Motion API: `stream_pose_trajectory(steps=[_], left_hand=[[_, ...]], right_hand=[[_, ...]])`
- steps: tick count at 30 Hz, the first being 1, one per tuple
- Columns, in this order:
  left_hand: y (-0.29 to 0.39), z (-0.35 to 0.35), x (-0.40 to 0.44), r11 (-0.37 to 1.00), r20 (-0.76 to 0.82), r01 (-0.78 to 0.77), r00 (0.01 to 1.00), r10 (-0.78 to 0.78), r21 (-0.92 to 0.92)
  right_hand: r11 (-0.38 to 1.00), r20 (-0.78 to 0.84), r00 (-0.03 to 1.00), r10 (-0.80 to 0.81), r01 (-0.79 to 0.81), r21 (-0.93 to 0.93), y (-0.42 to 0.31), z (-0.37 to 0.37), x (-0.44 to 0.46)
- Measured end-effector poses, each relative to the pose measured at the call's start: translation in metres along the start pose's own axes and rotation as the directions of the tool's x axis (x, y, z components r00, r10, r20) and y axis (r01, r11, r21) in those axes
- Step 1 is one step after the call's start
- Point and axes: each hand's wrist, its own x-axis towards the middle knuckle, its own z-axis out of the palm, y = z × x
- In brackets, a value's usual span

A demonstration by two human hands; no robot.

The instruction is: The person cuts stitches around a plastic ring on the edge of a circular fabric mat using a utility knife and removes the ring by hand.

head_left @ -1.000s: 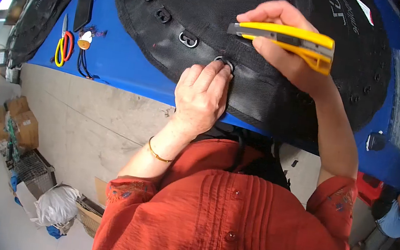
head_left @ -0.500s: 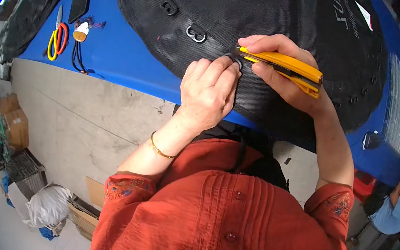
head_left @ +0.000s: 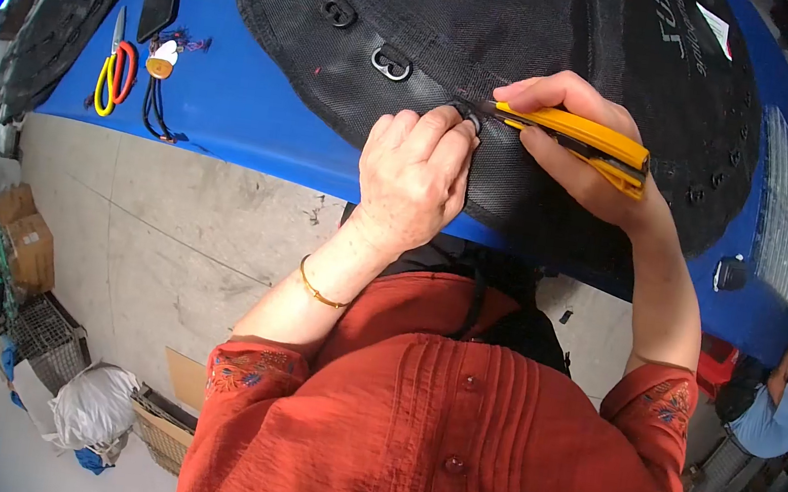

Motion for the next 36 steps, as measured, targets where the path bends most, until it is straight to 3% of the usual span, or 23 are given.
stream_pose_trajectory(steps=[3, 6, 11, 18, 21, 31, 36], left_hand=[[-0.001, 0.002, 0.000, 1.000, -0.010, -0.002, 1.000, 0.002, 0.006], [-0.001, 0.002, 0.000, 1.000, -0.009, 0.002, 1.000, -0.002, 0.010], [-0.001, 0.001, 0.000, 1.000, -0.009, -0.006, 1.000, 0.006, 0.015], [0.003, -0.003, 0.001, 0.999, 0.027, 0.028, 0.999, -0.028, 0.017], [0.002, -0.002, 0.001, 1.000, 0.014, 0.018, 1.000, -0.018, 0.011], [0.001, -0.003, 0.001, 1.000, 0.027, 0.023, 0.999, -0.024, 0.011], [0.002, -0.004, 0.000, 0.999, 0.026, 0.041, 0.999, -0.042, 0.008]], right_hand=[[1.000, 0.009, 1.000, 0.001, -0.001, -0.011, -0.002, -0.003, -0.002], [0.999, -0.081, 0.996, 0.028, -0.027, 0.022, 0.000, -0.003, -0.006], [0.988, -0.264, 0.958, -0.116, 0.140, 0.072, 0.008, 0.004, -0.003], [0.981, -0.133, 0.986, -0.101, 0.121, 0.151, 0.004, 0.018, 0.002], [0.973, -0.248, 0.954, -0.172, 0.204, 0.109, 0.009, 0.030, 0.008], [0.975, -0.163, 0.974, -0.155, 0.177, 0.133, 0.014, 0.023, 0.005], [0.982, -0.170, 0.983, -0.064, 0.092, 0.163, 0.014, 0.016, 0.000]])
